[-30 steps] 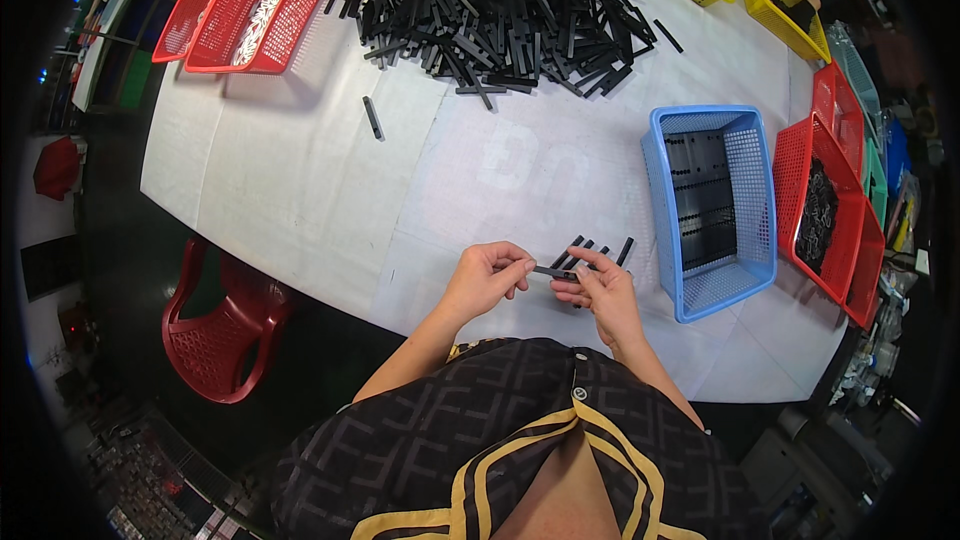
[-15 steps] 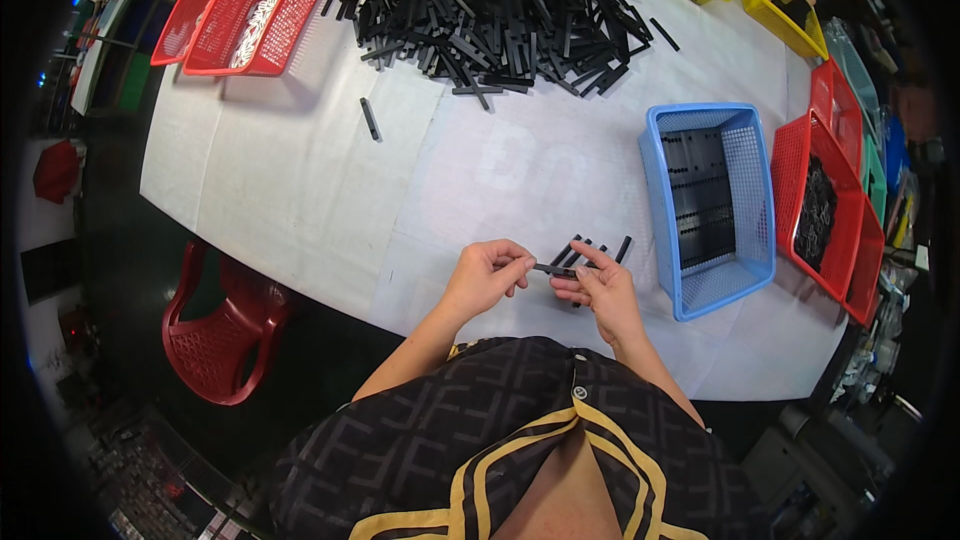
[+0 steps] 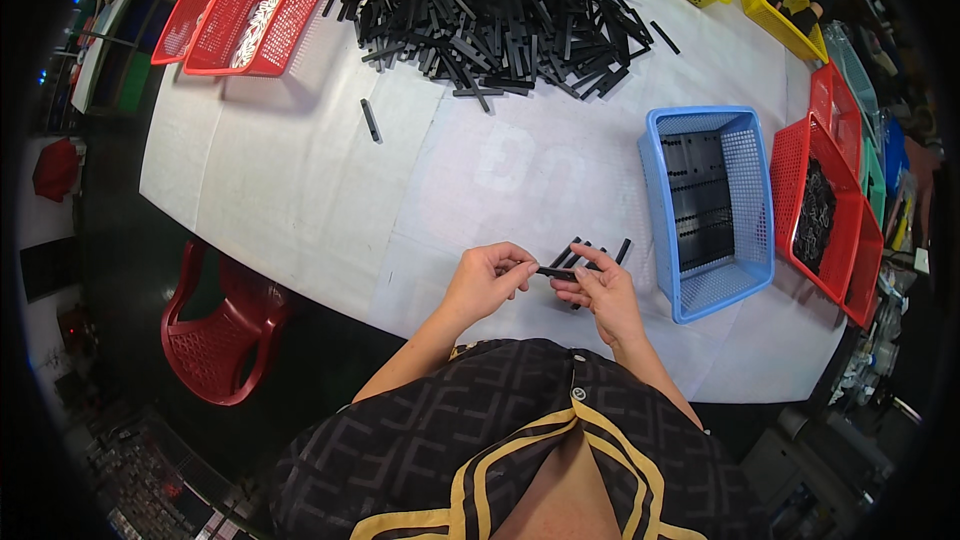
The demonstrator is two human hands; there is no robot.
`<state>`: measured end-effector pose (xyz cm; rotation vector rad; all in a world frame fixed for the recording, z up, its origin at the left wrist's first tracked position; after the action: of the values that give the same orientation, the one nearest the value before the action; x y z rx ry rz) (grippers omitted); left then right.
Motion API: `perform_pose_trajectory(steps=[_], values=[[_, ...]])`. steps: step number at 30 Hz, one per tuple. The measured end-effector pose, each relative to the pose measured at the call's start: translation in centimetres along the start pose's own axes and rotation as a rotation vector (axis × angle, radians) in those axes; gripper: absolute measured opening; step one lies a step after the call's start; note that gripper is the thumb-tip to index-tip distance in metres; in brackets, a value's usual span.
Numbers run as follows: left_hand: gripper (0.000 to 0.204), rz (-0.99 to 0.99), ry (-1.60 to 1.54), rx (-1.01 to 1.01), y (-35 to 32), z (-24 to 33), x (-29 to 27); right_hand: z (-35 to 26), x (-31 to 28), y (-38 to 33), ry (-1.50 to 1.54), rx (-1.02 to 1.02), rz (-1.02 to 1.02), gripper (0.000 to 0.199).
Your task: The person picks up small black plastic pieces from a pile on a white table and joins them together by hand. The assembled pieces are placed into a blue basket. Other people are visible in the background performing similar tasks.
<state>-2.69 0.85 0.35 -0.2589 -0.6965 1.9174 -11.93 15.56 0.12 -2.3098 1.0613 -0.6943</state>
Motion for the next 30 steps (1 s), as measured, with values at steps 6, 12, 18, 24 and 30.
perform_pose_trajectory(steps=[6, 12, 18, 24, 30], values=[[0.016, -0.003, -0.01, -0.031, 0.1, -0.5, -0.1, 0.2, -0.1, 0.0, -0.036, 0.004, 0.0, 0.032], [0.017, 0.005, 0.004, -0.035, 0.1, -0.4, -0.1, 0.1, 0.1, 0.0, -0.026, 0.018, 0.005, 0.03], [0.018, 0.001, 0.03, -0.029, 0.0, -0.5, -0.1, 0.0, 0.2, 0.0, -0.035, 0.022, 0.006, 0.03], [0.019, 0.003, 0.069, 0.005, -0.3, 0.0, -0.1, 0.3, 0.0, 0.2, -0.021, 0.027, 0.009, 0.029], [0.017, 0.018, 0.115, 0.064, -0.6, 0.8, 0.0, 0.1, 0.1, 0.3, -0.013, 0.017, 0.013, 0.028]])
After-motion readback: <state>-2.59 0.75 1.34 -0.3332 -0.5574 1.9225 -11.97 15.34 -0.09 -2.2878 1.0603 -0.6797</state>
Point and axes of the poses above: each hand's wrist, its own y-axis towards the middle knuckle, its own x-axis out of the palm, z = x × y, the point moved 6 cm from there along y, towards the middle knuckle, and after that the axes turned 5 degrees about -x, right-handed, at the moved point
